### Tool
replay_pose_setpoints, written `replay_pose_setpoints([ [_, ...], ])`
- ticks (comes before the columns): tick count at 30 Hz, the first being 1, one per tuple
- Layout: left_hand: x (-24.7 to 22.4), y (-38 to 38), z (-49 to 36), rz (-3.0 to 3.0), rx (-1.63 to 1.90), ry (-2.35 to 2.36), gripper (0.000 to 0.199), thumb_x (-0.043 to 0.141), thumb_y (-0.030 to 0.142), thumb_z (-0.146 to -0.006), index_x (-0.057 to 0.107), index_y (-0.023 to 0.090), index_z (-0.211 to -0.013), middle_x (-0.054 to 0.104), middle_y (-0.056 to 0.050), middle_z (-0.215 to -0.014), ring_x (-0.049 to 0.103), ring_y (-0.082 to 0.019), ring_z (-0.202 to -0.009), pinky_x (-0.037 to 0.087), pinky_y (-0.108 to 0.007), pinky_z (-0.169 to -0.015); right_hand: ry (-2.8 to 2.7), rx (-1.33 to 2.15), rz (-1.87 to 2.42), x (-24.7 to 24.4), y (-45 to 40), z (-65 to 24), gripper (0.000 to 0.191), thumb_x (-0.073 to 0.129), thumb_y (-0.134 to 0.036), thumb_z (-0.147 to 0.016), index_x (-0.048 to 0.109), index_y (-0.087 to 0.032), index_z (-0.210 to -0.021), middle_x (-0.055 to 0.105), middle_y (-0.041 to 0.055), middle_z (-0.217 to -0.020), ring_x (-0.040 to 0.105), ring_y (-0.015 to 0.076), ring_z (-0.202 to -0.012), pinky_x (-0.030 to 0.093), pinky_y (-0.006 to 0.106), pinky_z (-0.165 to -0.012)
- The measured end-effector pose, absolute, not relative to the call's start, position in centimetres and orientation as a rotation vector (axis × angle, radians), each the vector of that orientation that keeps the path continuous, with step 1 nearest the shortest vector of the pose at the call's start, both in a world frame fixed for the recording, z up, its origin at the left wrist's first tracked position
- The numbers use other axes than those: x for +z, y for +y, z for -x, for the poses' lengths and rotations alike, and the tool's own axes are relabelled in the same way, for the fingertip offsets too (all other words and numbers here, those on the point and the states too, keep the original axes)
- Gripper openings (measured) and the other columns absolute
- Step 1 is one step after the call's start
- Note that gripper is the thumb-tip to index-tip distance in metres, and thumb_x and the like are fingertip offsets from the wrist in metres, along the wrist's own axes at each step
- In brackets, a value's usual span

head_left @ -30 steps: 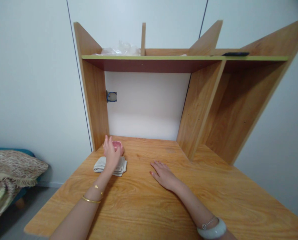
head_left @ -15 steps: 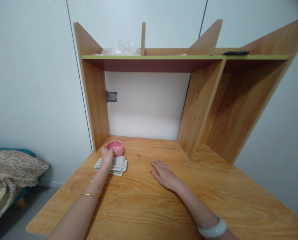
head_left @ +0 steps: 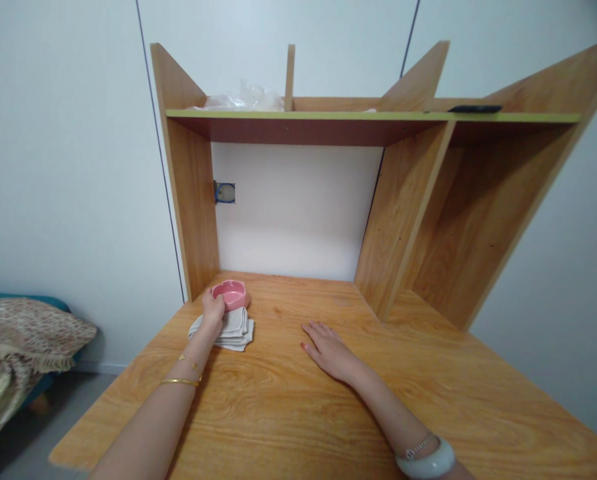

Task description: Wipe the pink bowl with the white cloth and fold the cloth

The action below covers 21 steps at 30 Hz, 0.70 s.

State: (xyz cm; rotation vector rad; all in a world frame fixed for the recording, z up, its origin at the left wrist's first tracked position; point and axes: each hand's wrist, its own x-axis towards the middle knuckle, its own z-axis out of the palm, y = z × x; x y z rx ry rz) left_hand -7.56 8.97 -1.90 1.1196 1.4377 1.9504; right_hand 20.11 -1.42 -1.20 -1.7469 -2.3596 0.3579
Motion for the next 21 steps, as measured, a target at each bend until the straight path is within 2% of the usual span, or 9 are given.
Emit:
replay_pose_setpoints([
  [6,-1.2,7.9,6.6,-1.089,1.943,1.482,0.047,0.041,0.004,-0.064,0.052,0.015,-0.108,0.06,-0.008,-0.104,0.055,-0.019,-0.102,0.04,-0.034,-0.092,-2.368,0.349,1.752,-1.0,-1.5,-20.0,0.058,0.026,-0.046,-0.086,0.033,-0.012,-0.132,0.027,0.0125,-0.14,0.018,0.0254,-0.13,0.016,0.041,-0.104],
  [9,-0.8,7.4,6.0,-1.093,1.952,1.467,0.048,0.039,0.004,-0.065,0.051,0.013,-0.111,0.059,-0.01,-0.109,0.054,-0.019,-0.103,0.041,-0.033,-0.092,-2.367,0.354,1.746,-0.9,-1.6,-20.0,0.058,0.026,-0.046,-0.086,0.033,-0.012,-0.132,0.026,0.0126,-0.14,0.018,0.0256,-0.13,0.017,0.042,-0.103],
  [13,-0.2,7.0,5.8,-1.093,2.005,1.448,0.047,0.039,0.004,-0.066,0.053,0.014,-0.11,0.056,-0.008,-0.115,0.05,-0.018,-0.109,0.034,-0.032,-0.099,-2.353,0.344,1.743,-0.9,-1.6,-20.0,0.057,0.026,-0.046,-0.086,0.033,-0.014,-0.132,0.027,0.011,-0.14,0.018,0.0243,-0.13,0.017,0.041,-0.103],
  [21,0.2,7.1,6.5,-0.987,2.002,1.241,0.045,0.039,0.003,-0.061,0.058,0.012,-0.1,0.064,-0.006,-0.098,0.058,-0.017,-0.095,0.044,-0.032,-0.087,-2.355,0.354,1.75,-0.9,-1.6,-19.9,0.058,0.026,-0.046,-0.085,0.032,-0.014,-0.133,0.027,0.0108,-0.14,0.018,0.0241,-0.13,0.016,0.041,-0.104],
])
